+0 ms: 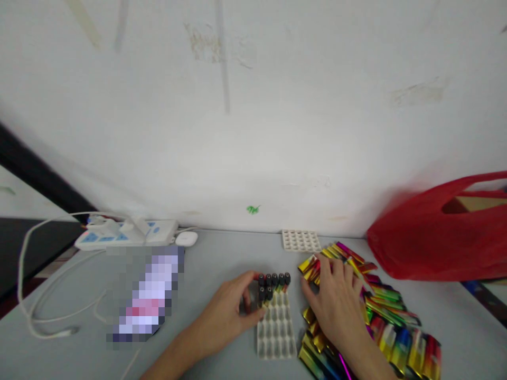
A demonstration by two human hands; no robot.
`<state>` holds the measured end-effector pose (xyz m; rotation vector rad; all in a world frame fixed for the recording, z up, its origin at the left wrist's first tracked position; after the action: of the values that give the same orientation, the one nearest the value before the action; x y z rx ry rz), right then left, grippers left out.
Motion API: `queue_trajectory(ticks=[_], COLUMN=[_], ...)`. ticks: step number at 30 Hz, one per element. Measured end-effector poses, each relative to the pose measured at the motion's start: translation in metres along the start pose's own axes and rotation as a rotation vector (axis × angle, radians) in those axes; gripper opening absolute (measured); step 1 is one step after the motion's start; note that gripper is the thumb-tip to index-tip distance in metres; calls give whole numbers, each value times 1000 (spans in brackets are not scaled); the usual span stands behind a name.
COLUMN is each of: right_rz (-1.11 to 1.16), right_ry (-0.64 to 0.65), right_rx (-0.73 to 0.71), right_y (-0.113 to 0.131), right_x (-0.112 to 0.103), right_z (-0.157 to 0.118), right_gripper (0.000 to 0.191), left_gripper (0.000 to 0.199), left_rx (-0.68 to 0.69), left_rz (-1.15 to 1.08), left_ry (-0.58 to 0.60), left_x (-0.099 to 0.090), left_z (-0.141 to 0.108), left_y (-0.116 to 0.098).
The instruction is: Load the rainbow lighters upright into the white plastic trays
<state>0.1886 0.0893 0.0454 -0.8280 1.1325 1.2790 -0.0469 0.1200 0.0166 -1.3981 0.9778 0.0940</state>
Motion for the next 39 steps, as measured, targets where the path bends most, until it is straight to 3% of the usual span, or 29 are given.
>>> queue_trajectory(ticks=[11,16,20,22,25,28,31,35,39], right_rz=[182,772,1412,1578,1640,1683,1694,1750,1782], right_ry=[-4,-30,174,297,380,346,342,378,394], right_rx=[55,133,270,356,469,612,752,747,745], right_y=[-2,-6,1,6,7,2,-1,4,4], right_x=[-12,-14,8,17,22,23,26,23,20], right_z=[3,4,3,-1,-6,-10,-15,-13,-14], right_gripper=[42,53,57,56,49,32,41,58,56], left_gripper=[49,42,46,47,43,43,43,41,45], left_rx=[-3,-4,2,0,1,-5,-9,-5,1], left_rz=[9,15,7,5,8,24,13,-2,-2], left_ry=[-3,-6,-10,-9,-1,0,-5,-4,-7], left_x=[-1,0,1,1,0,0,0,1,-2], left_z=[0,0,0,1,1,0,-1,-2,-1], left_y=[-1,1,1,1,0,1,2,1,-4])
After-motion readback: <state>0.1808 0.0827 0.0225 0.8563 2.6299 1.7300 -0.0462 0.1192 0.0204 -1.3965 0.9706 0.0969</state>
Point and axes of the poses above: each hand's wrist, its own z-axis towards the middle knuckle, its own x-axis out of the palm, y = z × x, the point moved 9 cm from there along z, towards the middle knuckle, and after that the axes turned 8 degrees about z, right-handed, at the moved point
